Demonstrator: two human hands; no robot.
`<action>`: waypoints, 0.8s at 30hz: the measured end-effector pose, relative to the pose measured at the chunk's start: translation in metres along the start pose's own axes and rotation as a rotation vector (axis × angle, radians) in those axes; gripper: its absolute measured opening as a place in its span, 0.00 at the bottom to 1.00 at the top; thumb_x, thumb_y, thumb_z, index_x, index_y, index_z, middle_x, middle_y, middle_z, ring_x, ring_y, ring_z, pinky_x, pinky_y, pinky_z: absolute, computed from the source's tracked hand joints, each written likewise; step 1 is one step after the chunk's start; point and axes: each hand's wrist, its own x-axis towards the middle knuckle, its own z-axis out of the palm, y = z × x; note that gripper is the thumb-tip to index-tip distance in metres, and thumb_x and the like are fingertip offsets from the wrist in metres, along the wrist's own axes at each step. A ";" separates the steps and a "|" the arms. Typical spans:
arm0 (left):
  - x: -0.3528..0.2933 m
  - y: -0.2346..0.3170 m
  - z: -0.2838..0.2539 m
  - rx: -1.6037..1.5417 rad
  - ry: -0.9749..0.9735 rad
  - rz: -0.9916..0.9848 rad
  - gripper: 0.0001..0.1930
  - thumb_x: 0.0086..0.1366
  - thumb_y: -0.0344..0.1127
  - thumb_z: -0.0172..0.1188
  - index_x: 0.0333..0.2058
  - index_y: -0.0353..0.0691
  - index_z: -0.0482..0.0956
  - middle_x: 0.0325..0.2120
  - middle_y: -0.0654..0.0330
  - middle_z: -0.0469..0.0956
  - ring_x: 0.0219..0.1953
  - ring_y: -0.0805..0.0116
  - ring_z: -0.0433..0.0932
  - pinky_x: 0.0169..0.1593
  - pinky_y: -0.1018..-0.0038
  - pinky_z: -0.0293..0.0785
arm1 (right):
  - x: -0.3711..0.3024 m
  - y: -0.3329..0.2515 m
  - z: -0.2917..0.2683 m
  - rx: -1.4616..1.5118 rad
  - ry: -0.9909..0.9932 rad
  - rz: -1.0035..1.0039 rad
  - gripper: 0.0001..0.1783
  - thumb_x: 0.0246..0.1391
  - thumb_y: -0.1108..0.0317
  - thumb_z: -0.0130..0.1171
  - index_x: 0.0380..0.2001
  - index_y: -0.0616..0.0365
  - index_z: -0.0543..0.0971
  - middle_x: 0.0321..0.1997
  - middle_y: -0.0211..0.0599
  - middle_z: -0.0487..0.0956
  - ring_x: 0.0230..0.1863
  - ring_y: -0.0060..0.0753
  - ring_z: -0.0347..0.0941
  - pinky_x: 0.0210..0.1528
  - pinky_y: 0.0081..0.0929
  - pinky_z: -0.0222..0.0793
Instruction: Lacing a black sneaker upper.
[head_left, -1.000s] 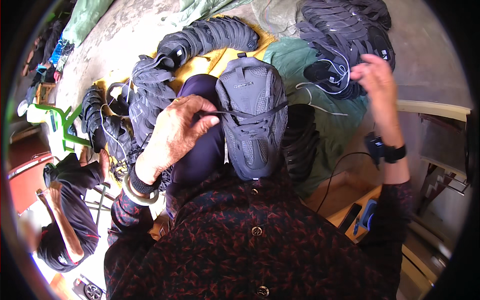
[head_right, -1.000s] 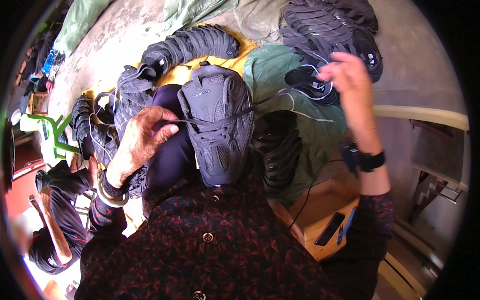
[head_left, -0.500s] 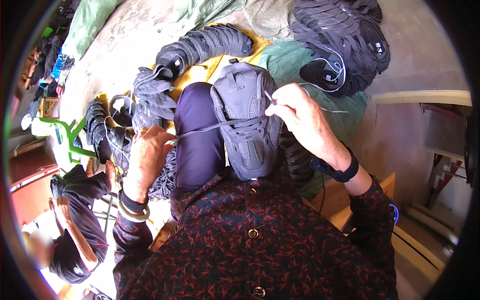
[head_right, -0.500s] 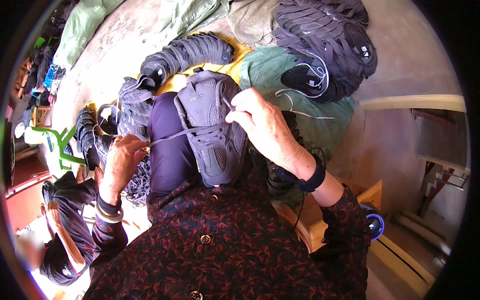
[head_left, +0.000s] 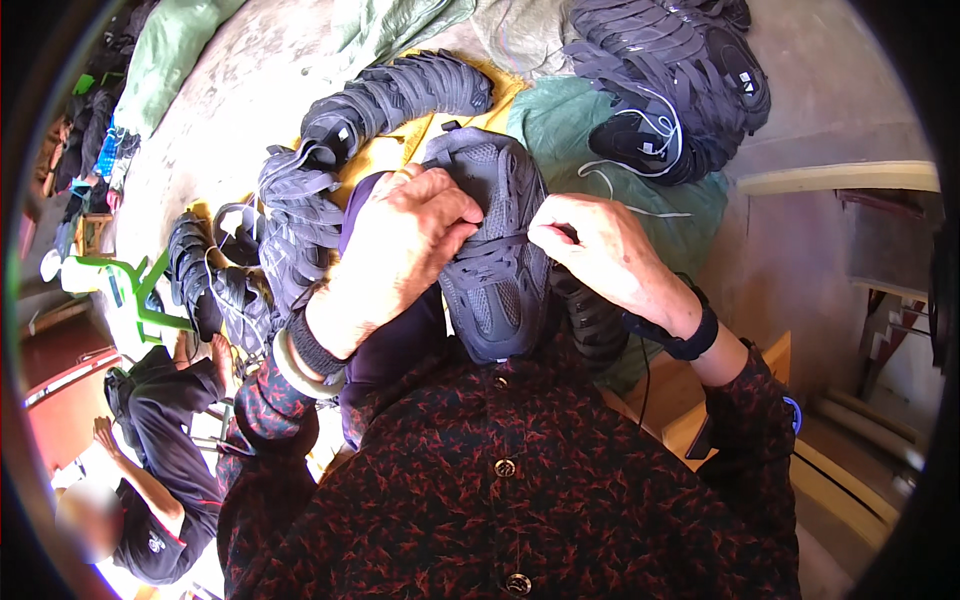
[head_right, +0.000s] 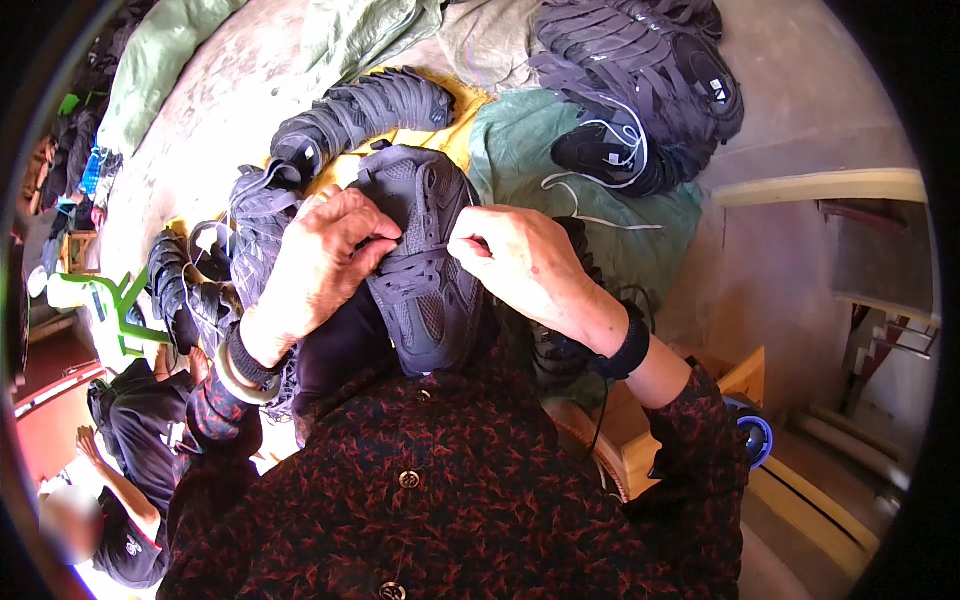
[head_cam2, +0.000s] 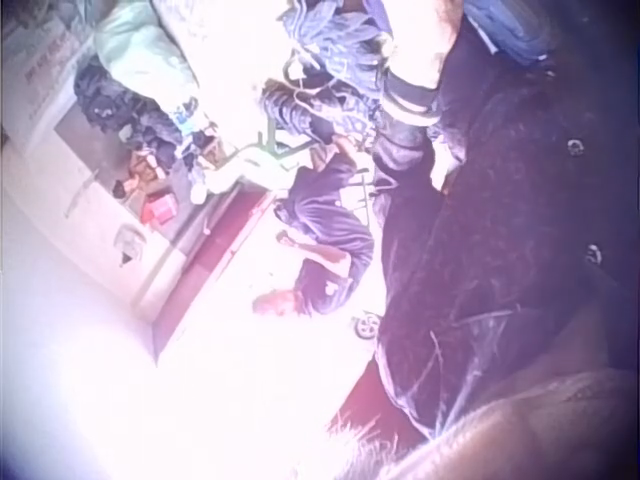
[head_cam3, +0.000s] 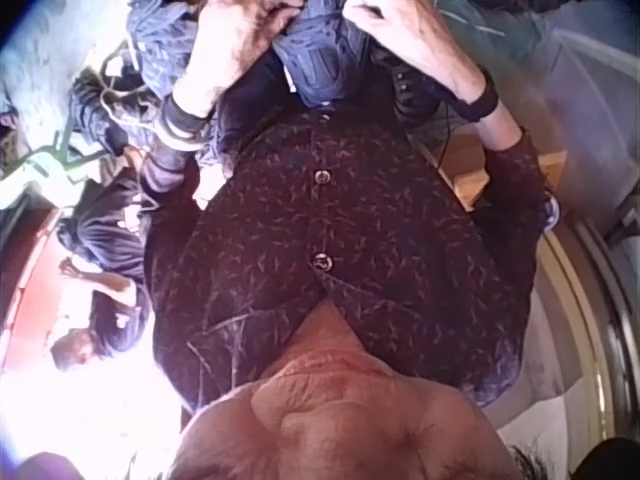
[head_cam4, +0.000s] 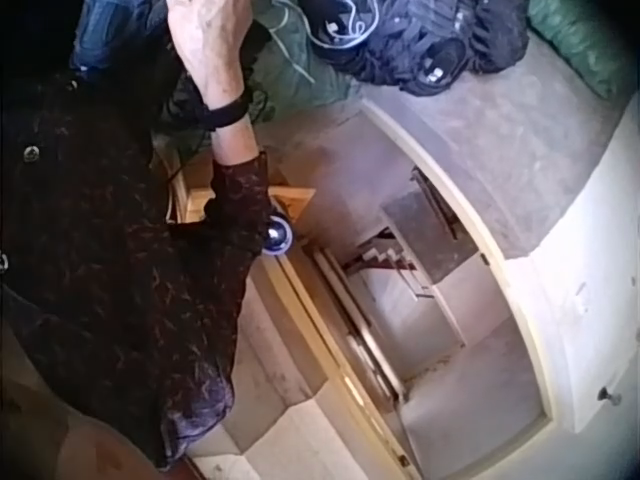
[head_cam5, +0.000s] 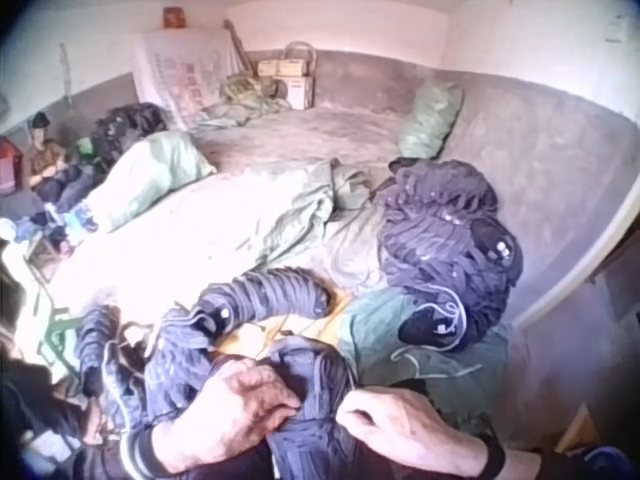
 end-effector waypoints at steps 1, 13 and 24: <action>0.002 -0.002 0.004 0.006 -0.025 -0.003 0.09 0.53 0.26 0.71 0.34 0.40 0.83 0.32 0.58 0.78 0.38 0.56 0.78 0.46 0.63 0.73 | 0.001 0.000 0.000 -0.005 0.016 -0.016 0.07 0.55 0.68 0.60 0.26 0.56 0.74 0.22 0.38 0.73 0.25 0.43 0.72 0.31 0.37 0.66; 0.016 0.003 0.025 -0.108 0.122 -0.029 0.06 0.48 0.23 0.66 0.27 0.39 0.83 0.22 0.55 0.77 0.25 0.57 0.78 0.30 0.67 0.75 | 0.006 -0.018 0.006 -0.273 0.152 -0.214 0.06 0.51 0.69 0.59 0.28 0.56 0.72 0.29 0.42 0.72 0.29 0.50 0.75 0.32 0.44 0.74; 0.005 0.005 0.021 -0.027 -0.142 -0.036 0.05 0.57 0.36 0.68 0.33 0.52 0.84 0.27 0.64 0.77 0.37 0.60 0.80 0.44 0.63 0.69 | 0.002 -0.004 0.009 -0.019 -0.089 0.051 0.12 0.58 0.61 0.62 0.30 0.61 0.79 0.32 0.47 0.82 0.38 0.52 0.80 0.41 0.42 0.74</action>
